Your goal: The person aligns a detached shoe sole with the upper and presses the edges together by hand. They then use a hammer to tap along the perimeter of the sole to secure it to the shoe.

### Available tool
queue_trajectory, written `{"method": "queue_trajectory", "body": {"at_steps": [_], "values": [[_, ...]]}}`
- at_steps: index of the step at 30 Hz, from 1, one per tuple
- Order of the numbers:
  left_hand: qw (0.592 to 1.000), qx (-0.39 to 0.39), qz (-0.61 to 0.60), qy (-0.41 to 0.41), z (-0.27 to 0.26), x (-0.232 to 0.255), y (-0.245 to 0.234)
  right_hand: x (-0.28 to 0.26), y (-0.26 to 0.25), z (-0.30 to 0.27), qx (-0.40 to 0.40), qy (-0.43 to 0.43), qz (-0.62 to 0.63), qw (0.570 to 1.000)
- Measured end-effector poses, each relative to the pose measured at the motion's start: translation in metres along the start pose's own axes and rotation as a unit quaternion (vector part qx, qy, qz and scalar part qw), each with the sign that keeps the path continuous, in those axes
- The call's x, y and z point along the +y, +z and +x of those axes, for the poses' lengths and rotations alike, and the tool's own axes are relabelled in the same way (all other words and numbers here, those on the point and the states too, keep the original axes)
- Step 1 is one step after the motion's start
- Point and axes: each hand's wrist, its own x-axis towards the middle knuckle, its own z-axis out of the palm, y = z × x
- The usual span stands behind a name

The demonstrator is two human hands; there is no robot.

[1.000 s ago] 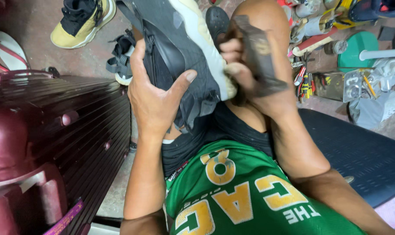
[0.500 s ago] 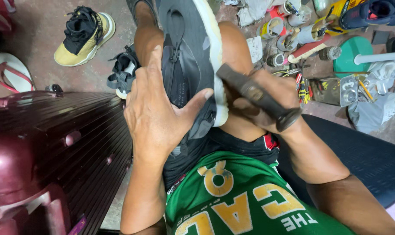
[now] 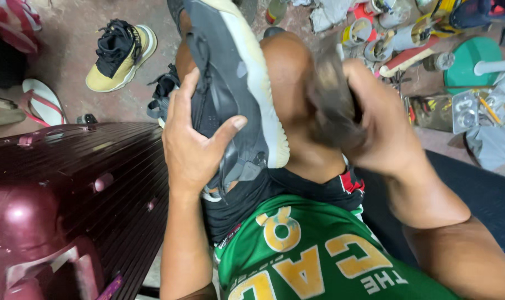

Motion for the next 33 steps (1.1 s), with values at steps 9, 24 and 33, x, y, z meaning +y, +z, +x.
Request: {"method": "queue_trajectory", "body": {"at_steps": [9, 24, 33], "values": [[1.0, -0.015, 0.009, -0.023, 0.008, 0.006, 0.005, 0.02, 0.022, -0.021, 0.074, -0.071, -0.19, 0.976], [1.0, 0.007, -0.024, -0.019, -0.006, -0.001, 0.004, -0.018, 0.032, 0.003, -0.002, -0.067, 0.023, 0.997], [0.997, 0.002, -0.08, -0.007, -0.01, -0.023, 0.003, 0.042, 0.036, -0.036, -0.036, -0.097, 0.039, 0.994]]}}
